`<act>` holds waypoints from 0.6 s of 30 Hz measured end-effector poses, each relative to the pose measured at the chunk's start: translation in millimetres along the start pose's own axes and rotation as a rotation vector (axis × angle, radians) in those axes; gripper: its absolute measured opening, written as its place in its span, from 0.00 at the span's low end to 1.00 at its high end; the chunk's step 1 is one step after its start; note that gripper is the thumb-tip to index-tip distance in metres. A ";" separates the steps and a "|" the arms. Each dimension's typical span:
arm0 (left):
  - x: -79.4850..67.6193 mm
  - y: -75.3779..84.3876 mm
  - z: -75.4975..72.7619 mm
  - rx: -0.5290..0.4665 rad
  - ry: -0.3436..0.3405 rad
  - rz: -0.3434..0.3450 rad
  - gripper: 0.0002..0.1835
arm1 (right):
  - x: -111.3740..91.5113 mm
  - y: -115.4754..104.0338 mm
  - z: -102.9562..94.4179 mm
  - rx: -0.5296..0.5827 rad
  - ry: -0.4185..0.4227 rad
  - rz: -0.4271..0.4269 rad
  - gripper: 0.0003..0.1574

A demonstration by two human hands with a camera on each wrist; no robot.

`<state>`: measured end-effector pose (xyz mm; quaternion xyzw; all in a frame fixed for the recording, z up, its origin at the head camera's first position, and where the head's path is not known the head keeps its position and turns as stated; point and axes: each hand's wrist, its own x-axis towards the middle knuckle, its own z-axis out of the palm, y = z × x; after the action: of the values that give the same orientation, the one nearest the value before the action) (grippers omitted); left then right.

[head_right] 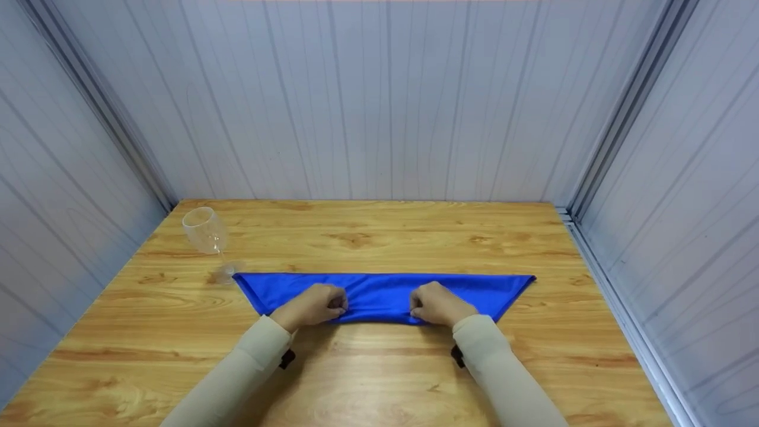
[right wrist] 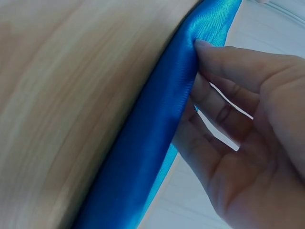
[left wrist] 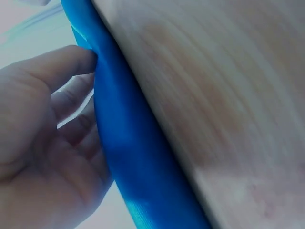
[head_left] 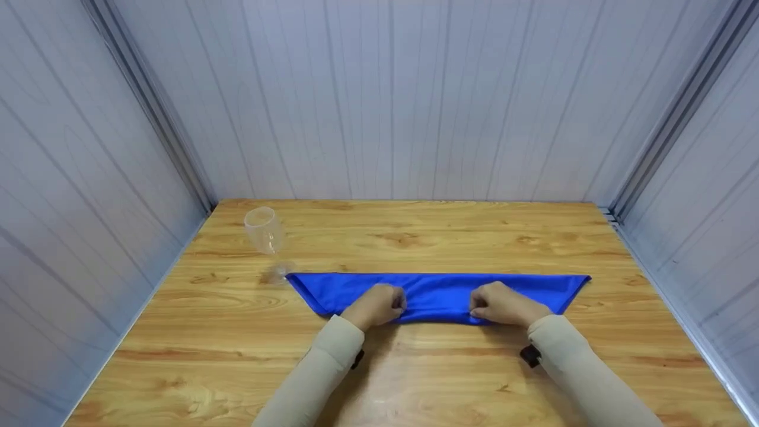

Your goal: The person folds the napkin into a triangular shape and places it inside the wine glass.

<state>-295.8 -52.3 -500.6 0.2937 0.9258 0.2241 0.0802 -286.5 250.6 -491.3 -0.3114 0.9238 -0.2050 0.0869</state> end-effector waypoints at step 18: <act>-28.0 20.2 5.5 0.246 0.159 0.183 0.08 | -7.9 -2.3 2.6 0.027 -0.013 0.015 0.08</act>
<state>-261.2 -51.9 -495.7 0.3657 0.9191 0.1379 -0.0507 -278.2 253.0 -492.4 -0.3045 0.9227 -0.2148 0.0986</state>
